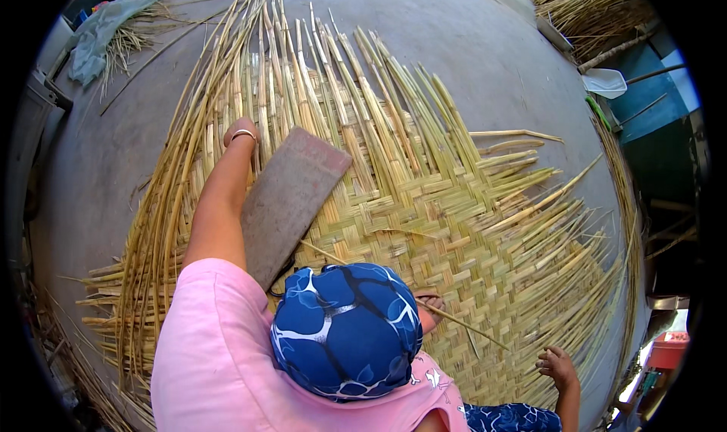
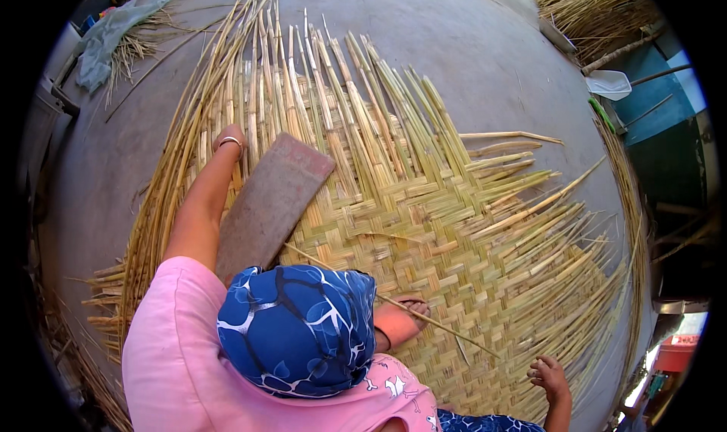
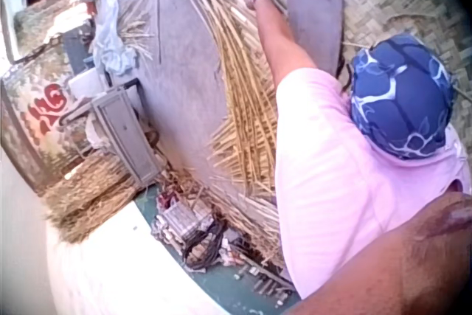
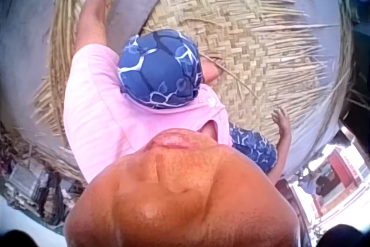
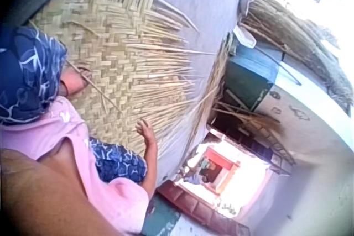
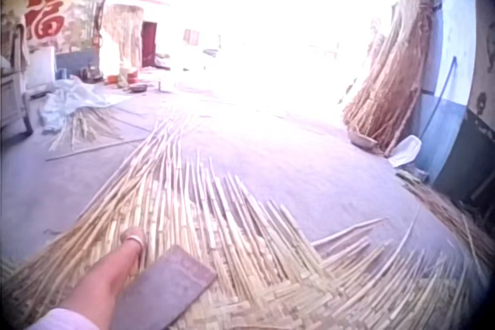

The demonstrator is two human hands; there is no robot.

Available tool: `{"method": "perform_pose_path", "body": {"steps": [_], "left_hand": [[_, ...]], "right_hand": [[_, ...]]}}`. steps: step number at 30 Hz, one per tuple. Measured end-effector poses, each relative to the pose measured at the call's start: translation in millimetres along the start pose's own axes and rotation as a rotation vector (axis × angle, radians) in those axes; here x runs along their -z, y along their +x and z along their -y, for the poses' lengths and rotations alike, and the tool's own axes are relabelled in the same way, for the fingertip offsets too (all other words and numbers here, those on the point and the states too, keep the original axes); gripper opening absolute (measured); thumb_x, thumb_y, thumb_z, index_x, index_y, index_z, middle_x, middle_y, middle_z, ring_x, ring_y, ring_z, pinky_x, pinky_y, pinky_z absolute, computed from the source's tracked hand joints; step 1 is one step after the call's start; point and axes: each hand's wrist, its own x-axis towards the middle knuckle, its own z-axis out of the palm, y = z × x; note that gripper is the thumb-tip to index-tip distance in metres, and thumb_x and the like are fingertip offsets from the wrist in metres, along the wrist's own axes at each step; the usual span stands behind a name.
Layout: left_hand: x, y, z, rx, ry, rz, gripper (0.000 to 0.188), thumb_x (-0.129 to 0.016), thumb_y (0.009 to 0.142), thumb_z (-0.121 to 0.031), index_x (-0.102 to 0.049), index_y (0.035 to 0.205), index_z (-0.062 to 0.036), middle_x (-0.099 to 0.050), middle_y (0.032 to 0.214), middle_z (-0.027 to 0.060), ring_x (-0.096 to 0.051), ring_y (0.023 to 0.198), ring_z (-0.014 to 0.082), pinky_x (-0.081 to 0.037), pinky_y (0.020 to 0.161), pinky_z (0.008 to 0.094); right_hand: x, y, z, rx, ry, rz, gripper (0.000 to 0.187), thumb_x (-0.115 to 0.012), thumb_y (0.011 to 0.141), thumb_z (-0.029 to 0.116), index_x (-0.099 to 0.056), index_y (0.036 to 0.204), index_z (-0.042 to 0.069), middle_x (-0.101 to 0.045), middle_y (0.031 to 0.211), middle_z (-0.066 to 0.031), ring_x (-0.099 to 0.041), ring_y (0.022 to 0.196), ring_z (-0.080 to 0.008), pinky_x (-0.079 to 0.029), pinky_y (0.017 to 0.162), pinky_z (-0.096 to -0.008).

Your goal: The person weaves a large flat basket using dried palm leaves. They sit on the floor and interlace the leaves by hand, occasionally using a wooden block to press the weave tight.

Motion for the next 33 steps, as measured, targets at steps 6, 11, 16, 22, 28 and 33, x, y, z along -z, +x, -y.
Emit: {"method": "perform_pose_path", "body": {"steps": [6, 11, 16, 22, 28, 33], "left_hand": [[-42, 55, 30, 0.209, -0.574, 0.049, 0.038, -0.059, 0.076, -0.013, -0.060, 0.109, 0.0056, -0.060, 0.112, 0.0236, -0.060, 0.103, 0.0360, -0.048, 0.085, 0.0409], [-42, 45, 33, 0.178, -0.915, -0.001, 0.025, -0.065, 0.071, -0.011, -0.057, 0.089, 0.0032, -0.059, 0.082, 0.0156, -0.057, 0.069, 0.0284, -0.047, 0.060, 0.0415], [-24, 53, 48, 0.017, -1.279, 0.066, 0.038, -0.068, 0.076, -0.015, -0.053, 0.106, 0.0037, -0.062, 0.077, 0.0125, -0.060, 0.057, 0.0201, -0.051, 0.052, 0.0335], [61, 26, 6, -0.157, -1.467, -0.007, 0.024, -0.063, 0.086, -0.025, -0.057, 0.095, -0.0037, -0.063, 0.075, 0.0067, -0.060, 0.056, 0.0154, -0.050, 0.053, 0.0291], [156, 22, -25, -0.317, -1.635, 0.006, 0.020, -0.057, 0.090, -0.026, -0.059, 0.095, -0.0068, -0.064, 0.077, 0.0051, -0.063, 0.063, 0.0155, -0.050, 0.055, 0.0277], [217, 23, -40, -0.429, -1.733, 0.034, 0.017, -0.054, 0.092, -0.022, -0.058, 0.095, -0.0068, -0.064, 0.078, 0.0052, -0.063, 0.064, 0.0165, -0.051, 0.055, 0.0286]], "right_hand": [[-4, 11, 17, 0.032, -0.016, 0.036, 0.049, -0.055, 0.089, 0.027, -0.043, 0.127, 0.000, -0.060, 0.107, -0.0148, -0.063, 0.084, -0.0229, -0.052, 0.067, -0.0307], [0, 18, 19, 0.051, -0.003, 0.059, 0.049, -0.055, 0.088, 0.027, -0.043, 0.128, 0.000, -0.060, 0.107, -0.0153, -0.064, 0.086, -0.0241, -0.052, 0.067, -0.0314], [-2, 25, 17, 0.052, -0.024, 0.073, 0.051, -0.056, 0.088, 0.028, -0.042, 0.128, 0.001, -0.060, 0.108, -0.0155, -0.064, 0.087, -0.0249, -0.052, 0.067, -0.0317], [-1, 22, 19, 0.084, -0.040, 0.077, 0.050, -0.055, 0.089, 0.030, -0.042, 0.127, 0.000, -0.059, 0.108, -0.0179, -0.065, 0.084, -0.0255, -0.052, 0.067, -0.0334], [0, 25, 20, 0.101, -0.050, 0.069, 0.050, -0.056, 0.088, 0.029, -0.042, 0.127, 0.001, -0.059, 0.107, -0.0174, -0.064, 0.083, -0.0248, -0.052, 0.067, -0.0332], [-1, 25, 23, 0.131, -0.027, 0.089, 0.049, -0.057, 0.088, 0.030, -0.045, 0.126, 0.002, -0.060, 0.107, -0.0151, -0.064, 0.083, -0.0231, -0.052, 0.068, -0.0325]]}}
